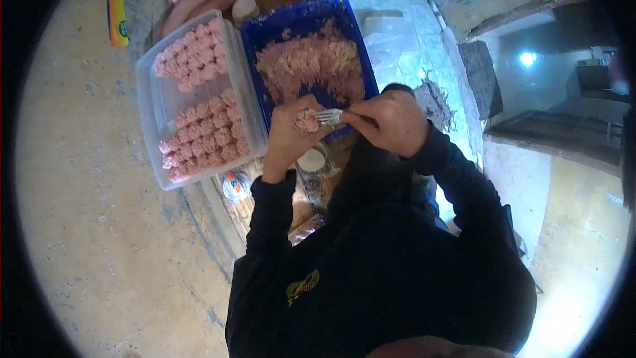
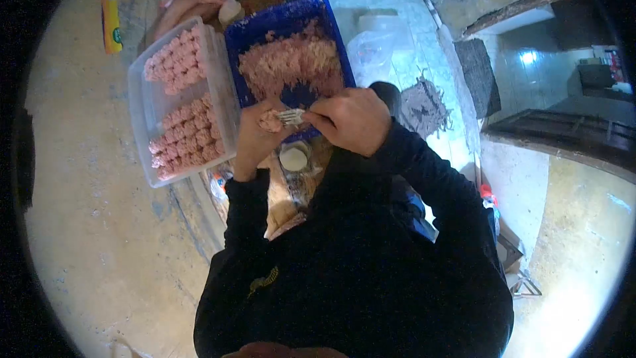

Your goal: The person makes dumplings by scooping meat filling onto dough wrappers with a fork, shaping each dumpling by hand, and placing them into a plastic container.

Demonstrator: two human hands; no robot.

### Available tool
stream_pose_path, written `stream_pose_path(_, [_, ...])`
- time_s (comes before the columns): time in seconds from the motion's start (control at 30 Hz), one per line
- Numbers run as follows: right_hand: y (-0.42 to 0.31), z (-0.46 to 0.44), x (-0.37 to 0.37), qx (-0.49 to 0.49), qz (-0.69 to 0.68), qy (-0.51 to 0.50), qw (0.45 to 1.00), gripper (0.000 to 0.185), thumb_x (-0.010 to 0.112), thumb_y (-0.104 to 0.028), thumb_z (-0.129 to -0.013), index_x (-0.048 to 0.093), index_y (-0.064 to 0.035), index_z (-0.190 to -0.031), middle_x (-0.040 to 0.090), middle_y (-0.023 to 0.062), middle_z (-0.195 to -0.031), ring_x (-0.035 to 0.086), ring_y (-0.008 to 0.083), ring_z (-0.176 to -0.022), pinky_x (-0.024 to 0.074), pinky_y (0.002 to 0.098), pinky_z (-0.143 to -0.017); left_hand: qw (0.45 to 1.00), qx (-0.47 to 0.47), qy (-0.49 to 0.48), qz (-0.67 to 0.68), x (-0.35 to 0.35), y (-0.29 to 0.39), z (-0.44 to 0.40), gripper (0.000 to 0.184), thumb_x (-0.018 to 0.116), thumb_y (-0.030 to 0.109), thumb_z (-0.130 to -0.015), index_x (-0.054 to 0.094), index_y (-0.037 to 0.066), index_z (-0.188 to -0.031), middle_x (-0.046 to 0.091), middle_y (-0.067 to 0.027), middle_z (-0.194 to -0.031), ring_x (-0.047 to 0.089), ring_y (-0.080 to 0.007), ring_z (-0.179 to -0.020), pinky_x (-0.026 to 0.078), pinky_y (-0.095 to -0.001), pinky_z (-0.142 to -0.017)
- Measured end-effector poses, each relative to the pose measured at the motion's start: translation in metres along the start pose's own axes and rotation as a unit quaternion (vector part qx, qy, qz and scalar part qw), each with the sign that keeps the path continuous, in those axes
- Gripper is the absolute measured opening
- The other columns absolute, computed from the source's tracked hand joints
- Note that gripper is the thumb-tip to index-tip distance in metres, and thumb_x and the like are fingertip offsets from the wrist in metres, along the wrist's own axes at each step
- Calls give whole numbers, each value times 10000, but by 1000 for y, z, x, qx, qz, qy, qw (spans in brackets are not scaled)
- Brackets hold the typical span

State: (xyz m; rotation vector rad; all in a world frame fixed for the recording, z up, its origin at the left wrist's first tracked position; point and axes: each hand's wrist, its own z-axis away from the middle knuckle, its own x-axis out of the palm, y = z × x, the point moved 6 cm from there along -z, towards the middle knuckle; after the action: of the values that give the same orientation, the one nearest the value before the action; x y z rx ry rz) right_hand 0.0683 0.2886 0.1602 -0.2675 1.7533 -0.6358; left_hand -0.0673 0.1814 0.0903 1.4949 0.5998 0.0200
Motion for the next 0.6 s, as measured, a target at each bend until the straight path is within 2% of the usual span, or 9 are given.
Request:
stream_pose_path(0.1, [2, -5, 0, 42, 73, -68, 994, 110, 719, -130, -884, 754, -41, -939, 704, 155, -751, 668, 327, -627, 517, 396, -607, 997, -11, 50, 56, 6, -22, -3, 289, 894, 103, -722, 633, 11, -803, 682, -37, -780, 626, -112, -761, 499, -295, -682])
stream_pose_path(0.17, [-10, 1, -30, 22, -10, 77, 997, 164, 699, -118, -904, 725, -56, -1053, 706, 152, -788, 685, 328, -659, 535, 399, -638, 988, -38, 81, 129, 2, -35, 0, 277, 873, 77, -750, 626, 21, -863, 681, -37, -843, 618, -96, -822, 511, -286, -728])
stream_pose_path(0.2, [-14, 3, -31, 25, -14, 62, 998, 164, 699, -118, -904, 725, -56, -1053, 706, 152, -788, 685, 328, -659, 535, 399, -638, 986, -51, 84, 136, 4, -34, 3, 277, 873, 77, -750, 626, 21, -863, 681, -37, -843, 618, -96, -822, 511, -286, -728])
stream_pose_path(0.27, [-8, 12, -22, 142, -51, -10, 988, 220, 677, -98, -921, 691, -53, -1136, 718, 152, -858, 705, 322, -702, 549, 377, -656, 972, -51, 40, 227, 12, -22, 6, 331, 854, 55, -769, 609, 27, -990, 684, -51, -946, 629, -109, -869, 517, -291, -797])
stream_pose_path(0.33, [-5, 17, -9, 115, -87, -16, 989, 147, 655, -131, -939, 695, -46, -1052, 728, 168, -877, 718, 323, -734, 568, 406, -669, 970, -24, -5, 244, 18, -6, 7, 422, 840, 41, -783, 591, 29, -1123, 685, -61, -1044, 643, -121, -915, 519, -296, -864])
stream_pose_path(0.4, [-13, 19, -27, 35, -114, 105, 987, 174, 665, -91, -925, 697, -35, -1087, 732, 183, -965, 726, 323, -814, 577, 391, -729, 981, -16, 20, 191, 14, -11, 4, 528, 845, 39, -762, 588, 30, -1223, 698, -57, -1070, 659, -129, -929, 513, -297, -903])
stream_pose_path(0.43, [-14, 24, -34, 75, -144, 89, 983, 194, 663, -58, -917, 698, -15, -1103, 731, 185, -1021, 725, 329, -880, 579, 385, -779, 982, -14, 21, 187, 11, -5, 3, 528, 845, 39, -762, 588, 30, -1223, 698, -57, -1070, 659, -129, -929, 513, -297, -903])
stream_pose_path(0.53, [-20, 23, -28, 51, -102, 60, 992, 182, 666, -61, -914, 704, -4, -1082, 735, 180, -1012, 727, 328, -870, 580, 387, -776, 967, 22, 67, 243, 2, 17, -3, 425, 824, 4, -742, 635, 30, -1122, 696, -46, -986, 661, -124, -930, 516, -297, -893])
stream_pose_path(0.6, [-18, 26, -29, 65, -106, 60, 990, 182, 668, -69, -915, 712, -13, -1083, 734, 184, -1002, 728, 324, -857, 582, 380, -756, 966, 4, 28, 255, 6, 16, -7, 281, 813, -11, -708, 641, 36, -925, 667, -28, -891, 632, -98, -860, 508, -273, -795])
